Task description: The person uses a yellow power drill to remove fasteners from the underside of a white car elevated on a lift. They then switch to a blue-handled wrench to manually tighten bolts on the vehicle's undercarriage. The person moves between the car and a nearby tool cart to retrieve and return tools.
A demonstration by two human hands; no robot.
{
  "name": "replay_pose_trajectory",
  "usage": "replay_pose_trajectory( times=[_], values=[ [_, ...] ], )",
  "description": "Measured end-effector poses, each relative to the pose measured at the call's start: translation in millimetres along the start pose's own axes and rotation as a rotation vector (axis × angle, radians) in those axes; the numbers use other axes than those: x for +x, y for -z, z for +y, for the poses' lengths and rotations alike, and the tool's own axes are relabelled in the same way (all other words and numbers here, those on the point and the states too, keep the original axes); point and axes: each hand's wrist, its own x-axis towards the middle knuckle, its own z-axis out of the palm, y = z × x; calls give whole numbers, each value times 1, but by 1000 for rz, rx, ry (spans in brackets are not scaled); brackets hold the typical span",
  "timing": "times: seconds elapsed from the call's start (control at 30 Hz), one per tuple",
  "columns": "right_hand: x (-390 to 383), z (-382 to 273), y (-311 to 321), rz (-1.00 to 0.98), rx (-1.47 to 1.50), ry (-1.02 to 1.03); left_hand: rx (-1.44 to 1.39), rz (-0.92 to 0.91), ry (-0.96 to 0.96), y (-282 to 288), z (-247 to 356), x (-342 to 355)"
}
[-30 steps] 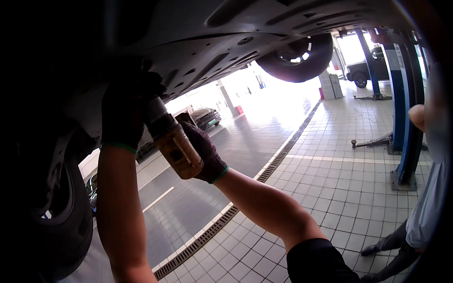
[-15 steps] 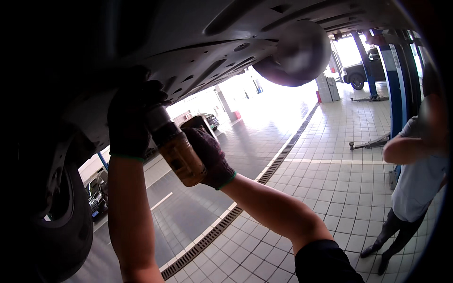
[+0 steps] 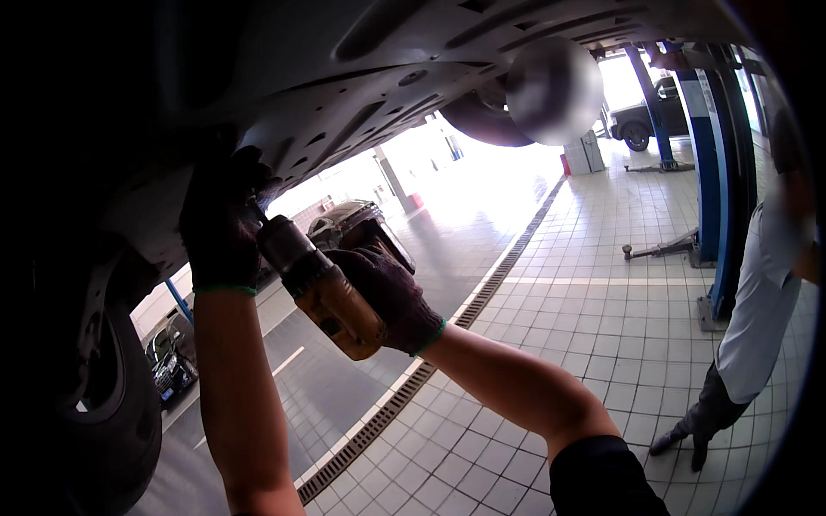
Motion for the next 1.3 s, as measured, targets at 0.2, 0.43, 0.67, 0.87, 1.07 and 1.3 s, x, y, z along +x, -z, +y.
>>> replay_pose_trajectory(
  times=[0.2,0.43,0.67,0.87,1.07,1.3],
  values=[
    [-39,26,26,-13,-102,-46,-366,189,270,6,-54,4],
    [-53,118,80,201,172,-208,-32,-146,315,-74,-107,-6],
    [-24,182,134,204,-4,-92,345,-359,-204,-148,-181,62],
    [-4,229,159,190,62,-60,546,-373,-338,-171,-211,103],
    [13,244,167,168,-65,43,960,-301,-306,-175,-211,109],
    [8,272,122,69,322,-181,1271,-235,-737,-184,-208,106]
  ],
)
